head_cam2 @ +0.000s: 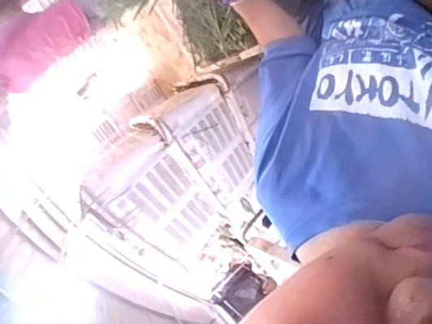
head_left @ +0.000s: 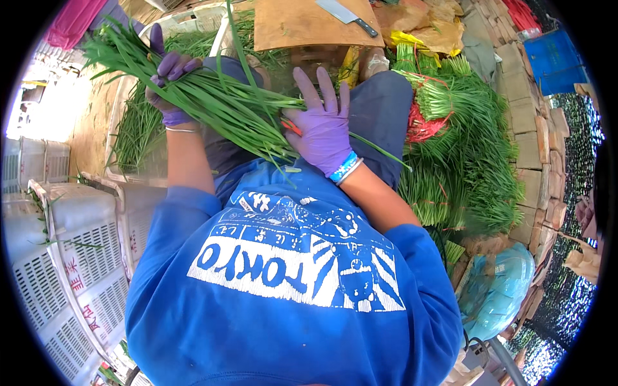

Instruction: The person sorts bundles of greens by hand, picking up bunches, removing yellow or damaged leaves, and placing them into separate piles.

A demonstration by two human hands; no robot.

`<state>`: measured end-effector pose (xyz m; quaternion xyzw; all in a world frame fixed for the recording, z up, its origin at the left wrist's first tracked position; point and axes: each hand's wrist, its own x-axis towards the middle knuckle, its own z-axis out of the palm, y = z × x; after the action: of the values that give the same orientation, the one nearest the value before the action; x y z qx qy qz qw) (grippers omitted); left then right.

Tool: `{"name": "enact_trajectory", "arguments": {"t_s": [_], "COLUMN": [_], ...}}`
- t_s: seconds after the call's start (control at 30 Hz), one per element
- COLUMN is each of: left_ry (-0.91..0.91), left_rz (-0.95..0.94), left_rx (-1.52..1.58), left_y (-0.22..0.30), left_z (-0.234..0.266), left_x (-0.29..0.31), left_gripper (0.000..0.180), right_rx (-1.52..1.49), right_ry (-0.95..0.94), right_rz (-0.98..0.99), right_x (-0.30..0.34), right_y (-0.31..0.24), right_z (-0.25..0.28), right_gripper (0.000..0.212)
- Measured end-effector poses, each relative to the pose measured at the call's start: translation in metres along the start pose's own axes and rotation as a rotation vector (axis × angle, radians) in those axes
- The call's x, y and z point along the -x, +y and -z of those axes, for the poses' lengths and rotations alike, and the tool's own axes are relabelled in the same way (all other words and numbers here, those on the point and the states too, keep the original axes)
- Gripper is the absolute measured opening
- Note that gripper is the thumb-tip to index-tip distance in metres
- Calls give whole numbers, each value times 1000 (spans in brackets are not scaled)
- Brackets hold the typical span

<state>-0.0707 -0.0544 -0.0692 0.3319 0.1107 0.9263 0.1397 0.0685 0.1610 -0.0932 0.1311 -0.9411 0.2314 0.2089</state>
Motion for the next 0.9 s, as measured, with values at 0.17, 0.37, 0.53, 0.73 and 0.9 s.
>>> {"name": "enact_trajectory", "arguments": {"t_s": [0.17,0.37,0.53,0.73,0.9], "left_ry": [-28,-132,-59,-7,16], "left_rz": [-71,25,-18,-8,48], "left_rx": [48,272,204,136,89], "left_y": [3,6,6,5,12], "left_z": [0,2,4,-1,5], "left_x": [1,-2,-1,-1,1], "left_gripper": [76,68,72,74,32], "right_rx": [173,213,240,209,263], "right_ry": [274,311,401,558,562], "right_rz": [162,234,217,348,464], "right_x": [-11,-11,-13,-17,-18], "right_y": [8,10,10,14,9], "right_z": [-29,-33,-36,-44,-45], "right_gripper": [13,20,38,35,17]}}
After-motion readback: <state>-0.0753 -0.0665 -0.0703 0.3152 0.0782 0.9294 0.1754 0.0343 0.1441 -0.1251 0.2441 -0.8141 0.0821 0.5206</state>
